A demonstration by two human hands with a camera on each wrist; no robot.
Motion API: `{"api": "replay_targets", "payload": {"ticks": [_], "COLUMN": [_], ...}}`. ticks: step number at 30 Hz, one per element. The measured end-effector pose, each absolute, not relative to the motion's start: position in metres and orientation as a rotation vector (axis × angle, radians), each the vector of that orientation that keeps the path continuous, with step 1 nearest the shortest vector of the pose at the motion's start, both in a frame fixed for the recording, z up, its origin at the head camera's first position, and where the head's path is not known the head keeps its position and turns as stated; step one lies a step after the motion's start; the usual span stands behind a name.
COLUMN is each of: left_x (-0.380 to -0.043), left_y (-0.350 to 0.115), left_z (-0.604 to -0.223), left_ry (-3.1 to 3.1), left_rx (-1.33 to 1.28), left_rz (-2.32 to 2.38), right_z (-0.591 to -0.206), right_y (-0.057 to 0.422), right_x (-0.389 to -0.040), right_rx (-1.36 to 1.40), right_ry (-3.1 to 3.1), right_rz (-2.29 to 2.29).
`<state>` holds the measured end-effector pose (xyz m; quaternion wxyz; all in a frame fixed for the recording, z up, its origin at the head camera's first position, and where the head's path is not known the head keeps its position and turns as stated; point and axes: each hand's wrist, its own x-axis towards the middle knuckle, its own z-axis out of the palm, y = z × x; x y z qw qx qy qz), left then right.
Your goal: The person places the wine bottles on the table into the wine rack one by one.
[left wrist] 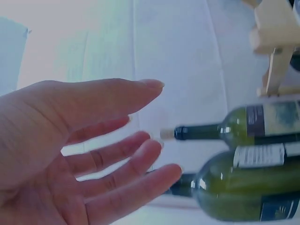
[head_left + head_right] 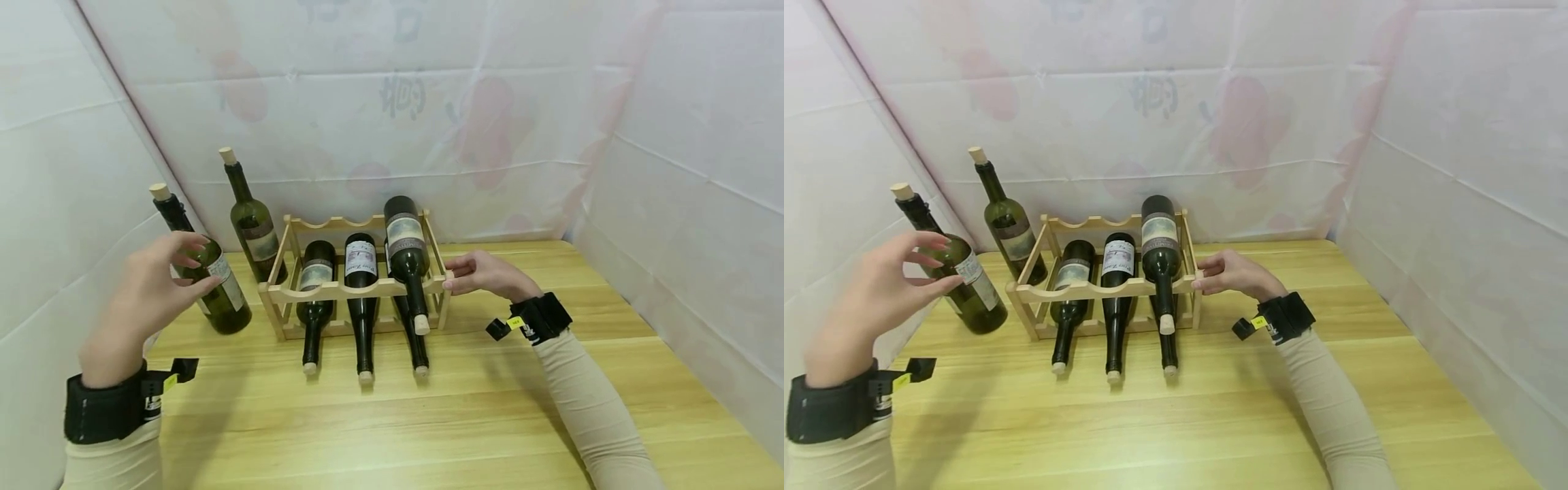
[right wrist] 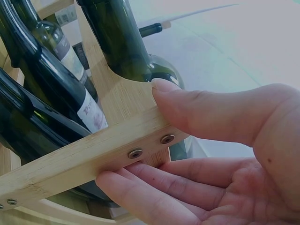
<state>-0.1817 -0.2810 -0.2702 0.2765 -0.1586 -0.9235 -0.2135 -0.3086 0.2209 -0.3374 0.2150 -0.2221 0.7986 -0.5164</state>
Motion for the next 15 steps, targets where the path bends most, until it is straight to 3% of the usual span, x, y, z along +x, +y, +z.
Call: {"api": "replay_targets", "payload": {"ticks": [8, 15], "left_x": [-0.185, -0.197], "left_y": [-0.313, -0.322], "left_z": [-0.264, -0.265], "left_ry": [-2.722, -2.762], "left_rx": [0.031, 0.13], "left_rz": [-0.777, -0.782], "right_z": [-0.337, -0.338], "right_y": [0.221, 0.22], "right_x": [-0.312, -0.312], "right_rx": [-0.599, -0.602], "right_ry": [2.211, 2.205], "right_rz": [-1.435, -1.437]}}
